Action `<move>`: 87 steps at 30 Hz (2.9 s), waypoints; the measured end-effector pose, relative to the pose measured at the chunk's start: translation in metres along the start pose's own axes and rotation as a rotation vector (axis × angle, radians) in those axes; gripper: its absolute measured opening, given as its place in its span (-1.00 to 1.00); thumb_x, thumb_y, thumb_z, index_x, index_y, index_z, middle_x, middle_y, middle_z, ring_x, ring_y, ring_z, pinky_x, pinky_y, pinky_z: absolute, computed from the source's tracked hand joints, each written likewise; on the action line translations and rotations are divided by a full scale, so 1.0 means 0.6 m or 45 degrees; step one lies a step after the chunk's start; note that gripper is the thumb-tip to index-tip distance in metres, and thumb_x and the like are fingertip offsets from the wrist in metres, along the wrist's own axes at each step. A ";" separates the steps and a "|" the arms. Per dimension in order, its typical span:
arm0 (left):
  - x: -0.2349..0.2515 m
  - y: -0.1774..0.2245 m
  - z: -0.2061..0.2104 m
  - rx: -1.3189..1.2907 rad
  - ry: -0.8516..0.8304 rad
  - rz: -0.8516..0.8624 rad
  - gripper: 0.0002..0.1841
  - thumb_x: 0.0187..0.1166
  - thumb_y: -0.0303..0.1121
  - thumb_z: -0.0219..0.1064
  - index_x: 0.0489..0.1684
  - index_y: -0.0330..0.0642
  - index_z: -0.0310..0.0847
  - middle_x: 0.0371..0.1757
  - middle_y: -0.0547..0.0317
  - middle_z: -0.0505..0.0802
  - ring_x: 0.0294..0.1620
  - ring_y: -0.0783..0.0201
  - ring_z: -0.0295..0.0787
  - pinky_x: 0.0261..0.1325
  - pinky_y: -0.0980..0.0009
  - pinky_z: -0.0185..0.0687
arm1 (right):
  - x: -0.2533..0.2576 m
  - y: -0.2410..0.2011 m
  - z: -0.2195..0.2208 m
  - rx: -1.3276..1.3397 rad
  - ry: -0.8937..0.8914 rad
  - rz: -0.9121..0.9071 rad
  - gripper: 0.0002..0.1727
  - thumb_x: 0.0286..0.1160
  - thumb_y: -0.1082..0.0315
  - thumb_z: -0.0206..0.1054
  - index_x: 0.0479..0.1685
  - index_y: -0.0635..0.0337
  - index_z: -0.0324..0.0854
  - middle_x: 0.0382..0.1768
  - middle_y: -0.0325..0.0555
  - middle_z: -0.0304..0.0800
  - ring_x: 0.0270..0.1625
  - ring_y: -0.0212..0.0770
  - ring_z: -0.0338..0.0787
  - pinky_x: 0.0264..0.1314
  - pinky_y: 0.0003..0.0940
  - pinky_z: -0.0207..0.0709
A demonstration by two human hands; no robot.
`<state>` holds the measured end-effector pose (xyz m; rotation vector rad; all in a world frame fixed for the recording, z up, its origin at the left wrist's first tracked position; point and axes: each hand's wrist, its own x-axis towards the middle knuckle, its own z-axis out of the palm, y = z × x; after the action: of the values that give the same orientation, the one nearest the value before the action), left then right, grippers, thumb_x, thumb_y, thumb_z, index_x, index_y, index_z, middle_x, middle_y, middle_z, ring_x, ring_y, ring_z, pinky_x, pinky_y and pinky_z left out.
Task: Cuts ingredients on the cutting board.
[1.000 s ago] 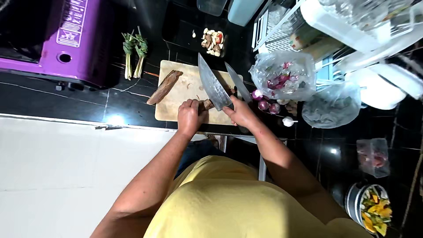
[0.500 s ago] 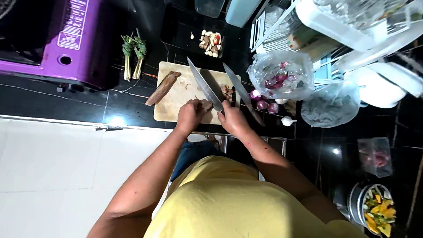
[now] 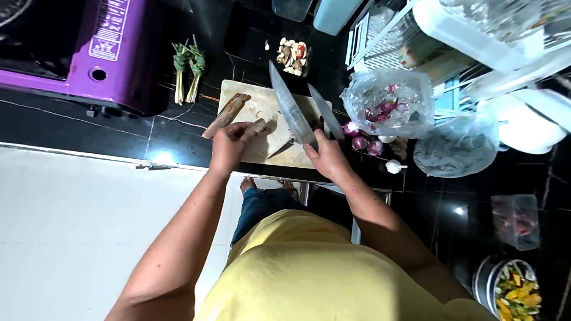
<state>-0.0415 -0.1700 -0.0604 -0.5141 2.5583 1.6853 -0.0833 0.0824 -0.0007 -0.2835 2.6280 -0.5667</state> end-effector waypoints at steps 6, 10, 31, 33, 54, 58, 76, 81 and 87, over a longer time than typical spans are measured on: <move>-0.035 0.022 0.098 0.543 0.035 0.429 -0.73 0.49 -0.39 0.48 0.11 -0.23 0.82 0.15 -0.29 0.81 0.27 -0.37 0.68 0.30 -0.33 0.53 | -0.008 0.002 -0.026 0.044 0.151 -0.034 -0.61 0.74 0.13 0.30 0.30 0.22 0.50 -0.45 0.08 0.71 -0.45 0.03 0.76 -0.39 0.03 0.63; -0.036 0.004 0.152 0.846 -0.118 0.520 -0.76 0.54 -0.42 0.45 0.07 -0.34 0.78 0.08 -0.25 0.83 0.16 -0.27 0.76 0.21 -0.17 0.63 | -0.020 0.011 -0.029 0.095 0.122 0.015 -0.62 0.73 0.13 0.31 0.27 0.20 0.49 -0.48 0.03 0.69 -0.50 -0.03 0.74 -0.39 -0.01 0.65; 0.009 0.228 0.178 -0.344 -0.642 0.250 -0.87 0.62 -0.53 0.32 -0.03 -0.24 0.78 -0.25 0.26 0.85 -0.33 0.48 0.73 -0.15 0.49 0.72 | -0.200 0.213 -0.129 0.795 0.661 0.328 -0.72 0.65 0.25 0.30 0.23 0.11 0.52 -0.55 -0.25 0.70 -0.62 -0.38 0.71 -0.51 -0.44 0.70; 0.028 0.269 0.219 -0.036 -0.569 0.587 -0.86 0.64 -0.44 0.35 -0.05 -0.23 0.81 -0.22 0.19 0.89 -0.28 0.44 0.79 -0.09 0.43 0.76 | -0.220 0.238 -0.139 0.825 0.765 0.340 -0.71 0.63 0.27 0.31 0.23 0.13 0.53 -0.55 -0.27 0.70 -0.63 -0.38 0.72 -0.52 -0.44 0.72; 0.075 0.193 0.054 0.768 -0.365 0.683 -0.73 0.67 -0.44 0.30 0.21 -0.32 0.74 0.12 -0.26 0.82 0.10 -0.20 0.80 0.26 -0.20 0.67 | -0.201 0.229 -0.105 0.728 0.514 0.043 -0.59 0.60 0.17 0.33 0.26 0.27 0.55 -0.45 -0.33 0.74 -0.58 -0.50 0.70 -0.51 -0.52 0.69; 0.013 0.046 0.025 0.722 -0.116 0.301 -0.56 0.47 -0.35 0.54 0.29 -0.35 0.70 0.28 -0.44 0.73 0.35 -0.41 0.66 0.38 -0.38 0.54 | -0.157 0.173 -0.078 0.600 0.260 -0.071 -0.59 0.64 0.10 0.31 0.24 0.22 0.59 -0.36 -0.23 0.79 -0.54 -0.46 0.73 -0.44 -0.46 0.71; -0.041 -0.036 0.111 0.461 0.114 0.399 -0.66 0.44 -0.30 0.58 0.09 -0.29 0.79 0.08 -0.22 0.82 0.17 -0.23 0.74 0.30 -0.19 0.60 | -0.032 -0.011 -0.003 0.017 0.004 -0.024 -0.63 0.73 0.15 0.29 0.24 0.27 0.51 -0.42 0.07 0.73 -0.29 0.05 0.82 -0.15 0.04 0.68; -0.034 -0.037 0.111 0.486 0.111 0.392 -0.69 0.43 -0.31 0.58 0.02 -0.30 0.81 0.00 -0.21 0.83 0.10 -0.23 0.75 0.23 -0.20 0.60 | -0.017 -0.035 0.033 -0.066 -0.005 -0.073 -0.64 0.74 0.15 0.27 0.26 0.24 0.51 -0.46 0.05 0.75 -0.30 0.10 0.84 -0.18 0.09 0.69; -0.031 -0.040 0.109 0.480 0.126 0.414 -0.71 0.41 -0.29 0.60 -0.04 -0.28 0.83 -0.05 -0.17 0.84 0.07 -0.20 0.77 0.21 -0.18 0.61 | -0.022 -0.054 0.009 -0.051 -0.022 -0.109 -0.66 0.75 0.15 0.27 0.24 0.22 0.51 -0.46 0.01 0.74 -0.33 0.04 0.82 -0.22 0.03 0.68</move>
<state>-0.0269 -0.1149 -0.1049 -0.1683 3.0656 1.2125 -0.0656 0.0552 0.0139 -0.4128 2.6228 -0.5370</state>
